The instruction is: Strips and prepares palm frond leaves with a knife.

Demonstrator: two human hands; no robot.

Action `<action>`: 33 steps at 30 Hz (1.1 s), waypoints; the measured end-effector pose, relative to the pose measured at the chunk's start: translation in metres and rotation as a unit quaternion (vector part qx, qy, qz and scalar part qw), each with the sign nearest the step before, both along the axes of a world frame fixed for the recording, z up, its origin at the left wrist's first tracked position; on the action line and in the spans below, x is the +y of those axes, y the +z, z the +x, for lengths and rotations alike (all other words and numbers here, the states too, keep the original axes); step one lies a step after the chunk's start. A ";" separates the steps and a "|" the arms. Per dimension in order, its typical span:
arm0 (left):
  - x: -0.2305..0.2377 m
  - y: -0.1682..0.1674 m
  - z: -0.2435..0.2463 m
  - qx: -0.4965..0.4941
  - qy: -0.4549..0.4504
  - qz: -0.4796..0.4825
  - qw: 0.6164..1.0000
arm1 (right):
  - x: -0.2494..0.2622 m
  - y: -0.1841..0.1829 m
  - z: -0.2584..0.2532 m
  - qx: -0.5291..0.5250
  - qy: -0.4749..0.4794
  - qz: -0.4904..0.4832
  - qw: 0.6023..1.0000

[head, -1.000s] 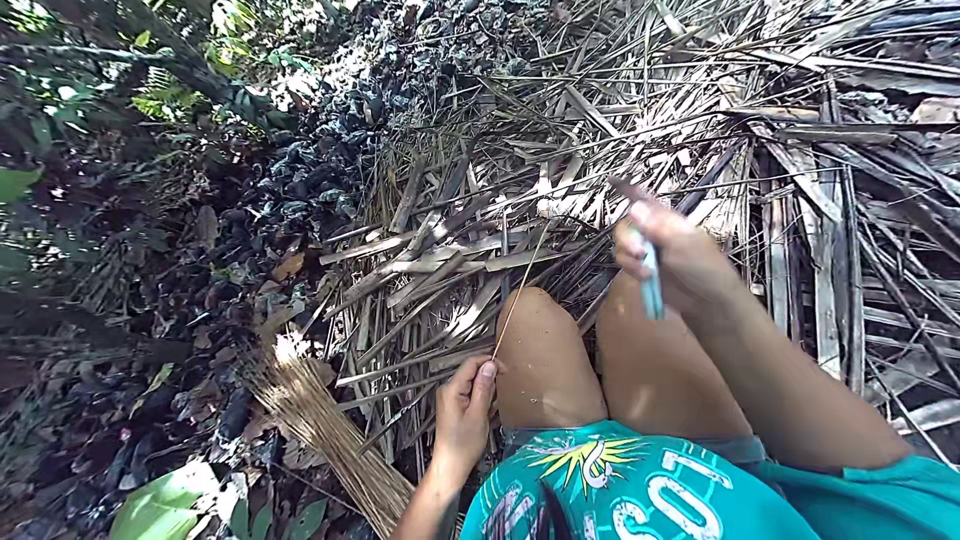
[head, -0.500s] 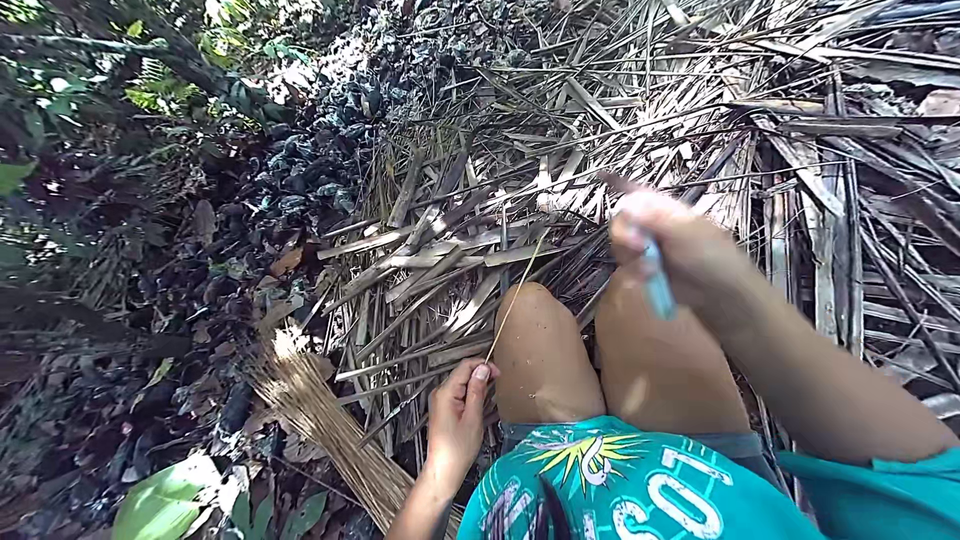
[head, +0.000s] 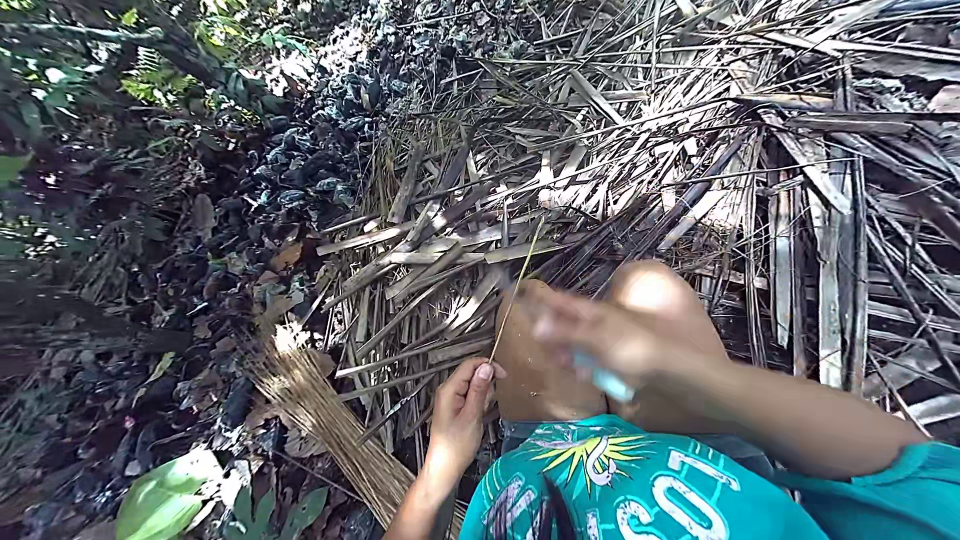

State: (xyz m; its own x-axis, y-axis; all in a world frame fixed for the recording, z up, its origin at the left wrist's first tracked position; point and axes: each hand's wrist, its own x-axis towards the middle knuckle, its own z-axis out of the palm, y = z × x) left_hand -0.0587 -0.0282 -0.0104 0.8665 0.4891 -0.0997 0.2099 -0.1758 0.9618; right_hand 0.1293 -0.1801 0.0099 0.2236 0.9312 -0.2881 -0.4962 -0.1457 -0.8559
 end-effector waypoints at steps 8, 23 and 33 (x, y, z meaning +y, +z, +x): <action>0.003 0.003 -0.015 0.031 -0.007 -0.067 0.997 | -0.004 -0.018 0.087 -0.046 -0.249 0.070 0.965; 0.002 -0.002 -0.016 -0.007 -0.029 0.120 0.992 | -0.003 -0.021 0.067 -0.019 -0.156 0.096 0.983; 0.004 -0.001 -0.007 -0.015 -0.033 0.127 0.991 | 0.005 -0.016 0.005 0.036 0.057 0.020 0.998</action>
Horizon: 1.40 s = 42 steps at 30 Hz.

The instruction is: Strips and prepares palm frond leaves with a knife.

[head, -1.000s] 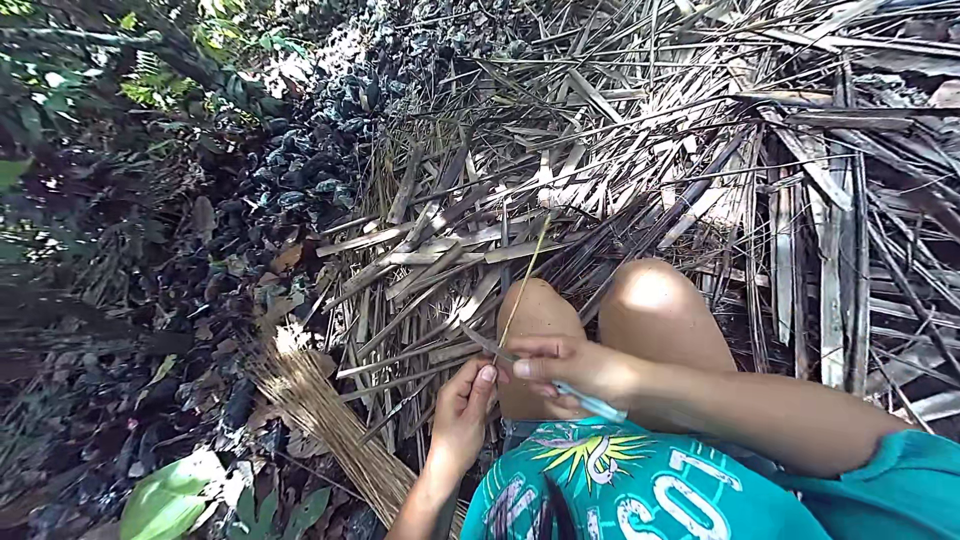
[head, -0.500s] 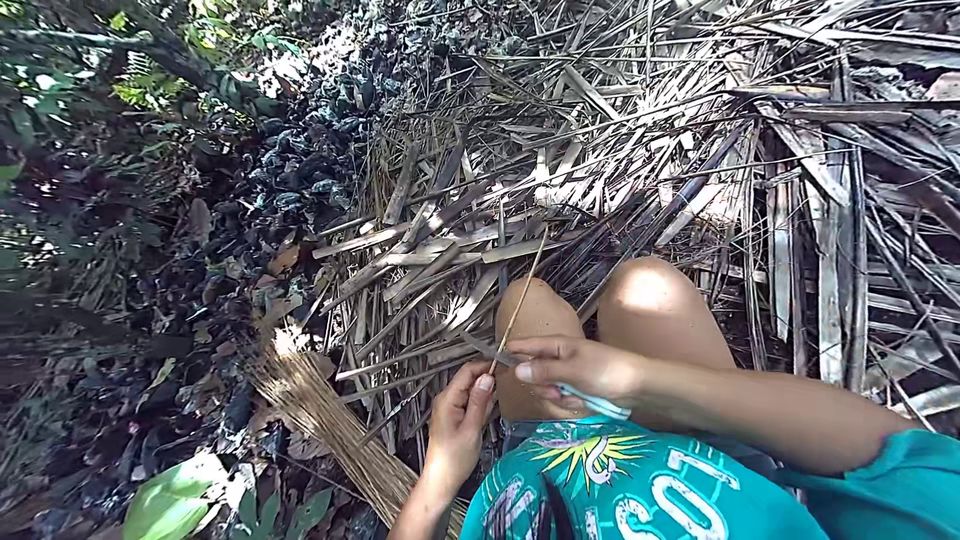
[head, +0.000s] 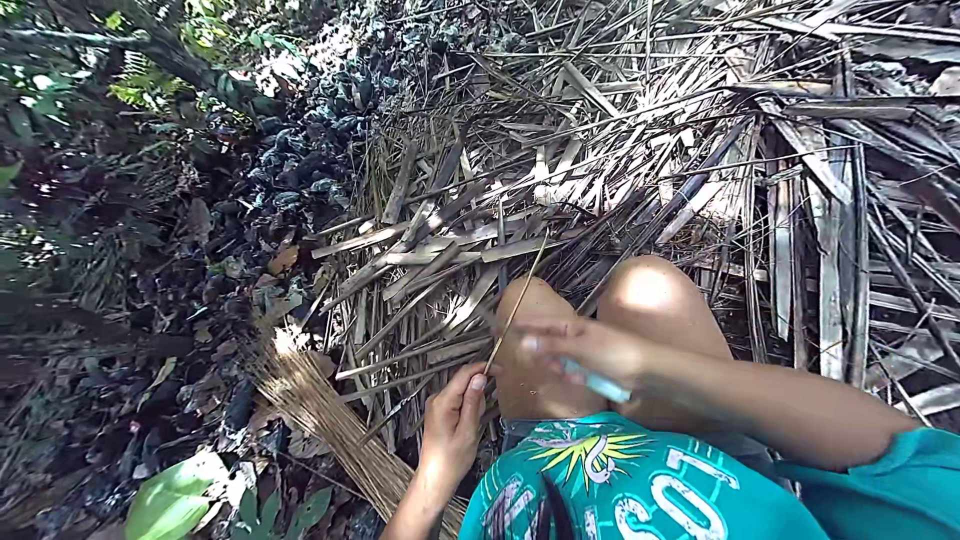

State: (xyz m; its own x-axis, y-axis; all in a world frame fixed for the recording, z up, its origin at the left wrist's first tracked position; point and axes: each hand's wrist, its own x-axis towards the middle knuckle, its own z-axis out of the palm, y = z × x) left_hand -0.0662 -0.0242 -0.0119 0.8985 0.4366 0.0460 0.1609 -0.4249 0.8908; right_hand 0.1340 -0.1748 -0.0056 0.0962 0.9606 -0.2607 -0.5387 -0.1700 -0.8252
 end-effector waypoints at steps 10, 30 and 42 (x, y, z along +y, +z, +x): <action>0.001 0.000 -0.004 0.016 0.003 0.036 0.999 | -0.009 0.012 0.004 -0.017 -0.027 -0.023 0.999; 0.013 0.004 -0.017 0.070 -0.005 -0.108 0.992 | -0.010 -0.002 0.088 -0.052 -0.282 0.040 0.957; 0.012 0.007 -0.013 0.072 -0.039 -0.314 0.946 | 0.000 0.002 0.033 0.010 -0.085 0.009 0.996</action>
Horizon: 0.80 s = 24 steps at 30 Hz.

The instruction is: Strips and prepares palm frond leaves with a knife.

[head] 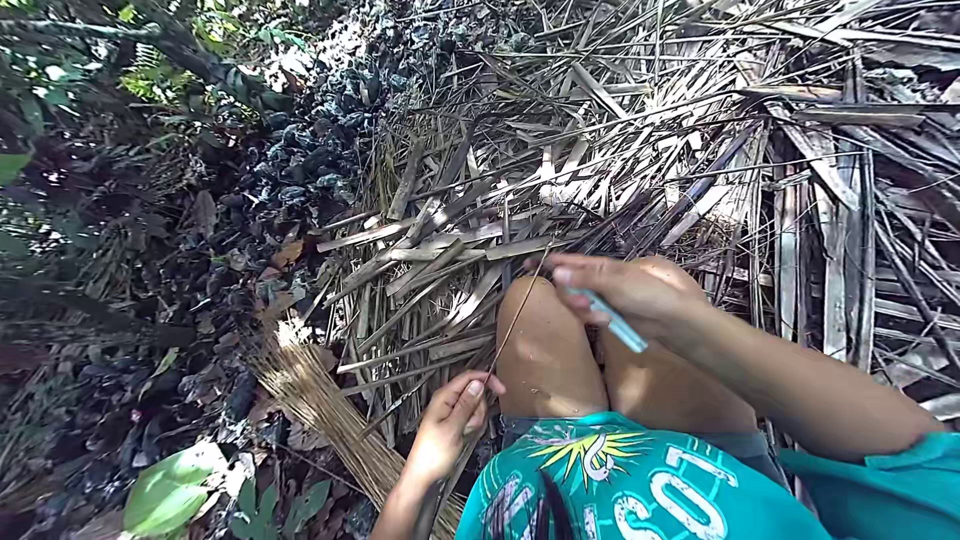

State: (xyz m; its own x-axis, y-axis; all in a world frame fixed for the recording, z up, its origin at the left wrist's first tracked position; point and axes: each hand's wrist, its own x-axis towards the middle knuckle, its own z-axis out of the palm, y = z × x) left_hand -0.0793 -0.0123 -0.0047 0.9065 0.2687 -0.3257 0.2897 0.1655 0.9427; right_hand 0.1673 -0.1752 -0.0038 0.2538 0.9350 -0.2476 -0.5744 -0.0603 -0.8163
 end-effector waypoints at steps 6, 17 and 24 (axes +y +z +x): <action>-0.001 -0.007 0.003 -0.010 0.010 0.032 0.999 | 0.000 0.003 -0.025 0.008 0.039 -0.003 0.999; -0.002 0.002 -0.003 0.024 0.027 -0.083 0.996 | -0.011 0.008 -0.018 -0.037 0.026 -0.002 0.999; 0.005 0.002 -0.008 0.023 -0.002 -0.265 0.964 | 0.000 0.001 -0.006 -0.001 -0.034 0.019 0.999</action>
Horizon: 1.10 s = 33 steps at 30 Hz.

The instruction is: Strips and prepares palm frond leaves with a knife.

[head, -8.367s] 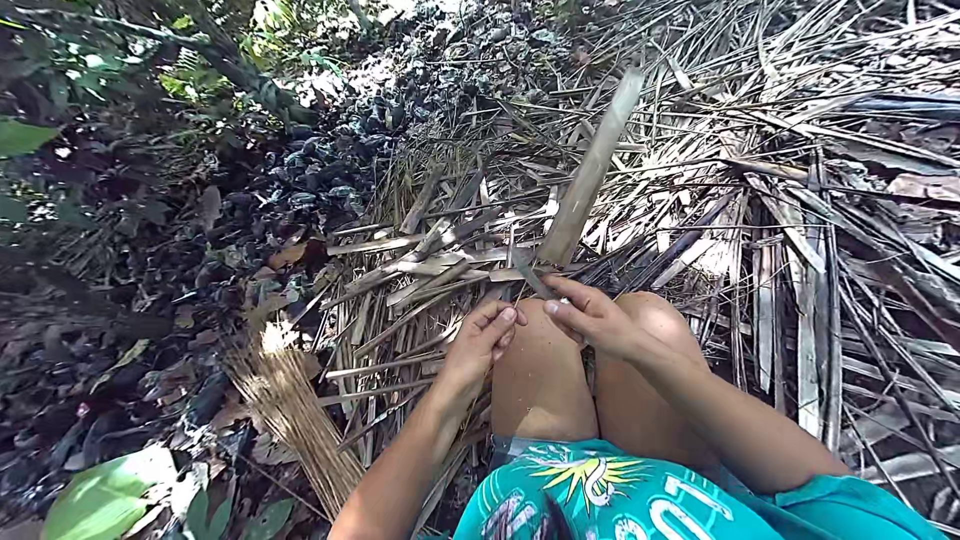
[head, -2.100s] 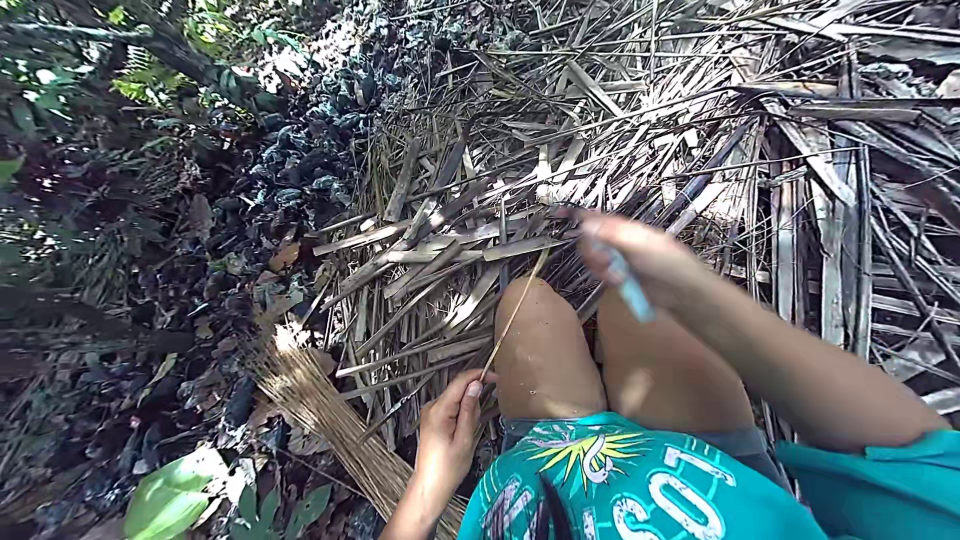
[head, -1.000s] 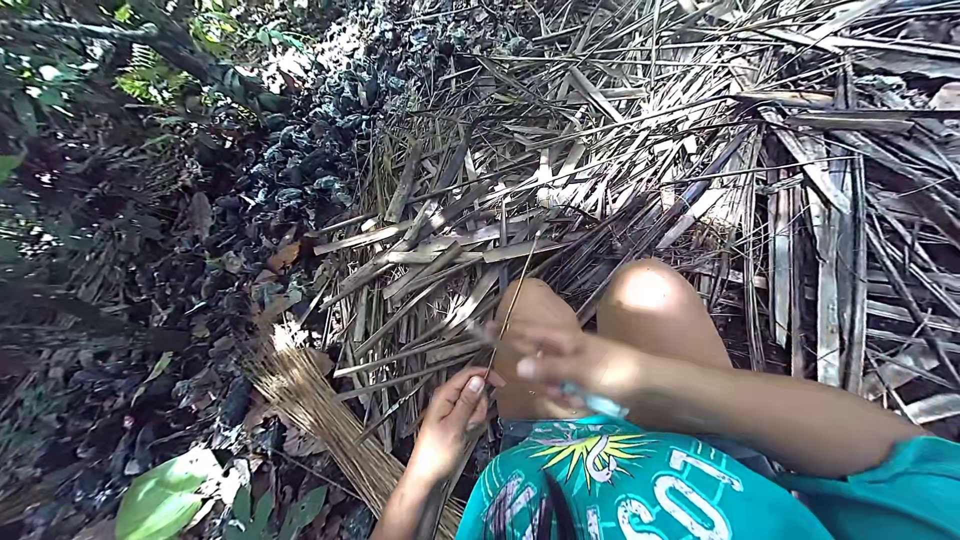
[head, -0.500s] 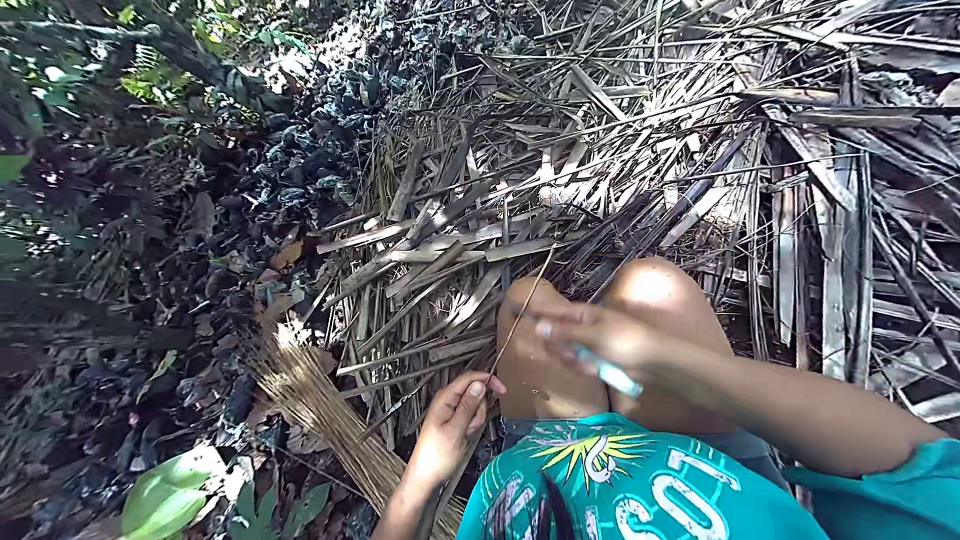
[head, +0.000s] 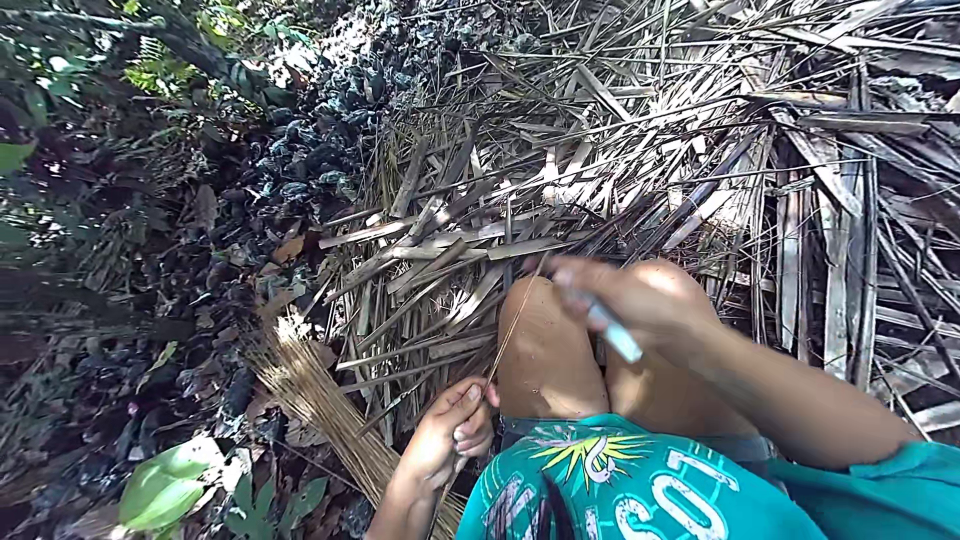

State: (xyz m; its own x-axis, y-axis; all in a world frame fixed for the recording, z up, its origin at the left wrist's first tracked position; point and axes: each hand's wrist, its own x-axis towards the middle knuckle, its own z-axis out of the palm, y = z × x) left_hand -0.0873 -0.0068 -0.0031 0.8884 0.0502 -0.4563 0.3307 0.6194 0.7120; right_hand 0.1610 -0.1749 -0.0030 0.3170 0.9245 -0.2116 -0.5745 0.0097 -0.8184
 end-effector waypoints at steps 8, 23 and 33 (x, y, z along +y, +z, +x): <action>0.002 0.005 -0.002 -0.052 -0.035 0.380 0.923 | -0.046 -0.045 0.060 -0.002 -0.193 0.078 0.978; 0.089 -0.062 -0.167 0.277 -0.317 0.686 0.594 | -0.074 -0.097 0.061 0.115 -0.170 0.128 0.970; 0.084 -0.138 -0.054 0.239 -0.134 0.667 0.693 | -0.100 -0.071 0.049 0.087 -0.297 0.112 0.944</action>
State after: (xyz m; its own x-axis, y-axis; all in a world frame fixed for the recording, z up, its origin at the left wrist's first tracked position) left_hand -0.1411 0.0770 -0.1415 0.7107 0.5730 -0.4082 0.7022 -0.6138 0.3608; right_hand 0.2099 -0.2748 -0.0738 0.7719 0.6225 -0.1292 -0.5393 0.5334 -0.6516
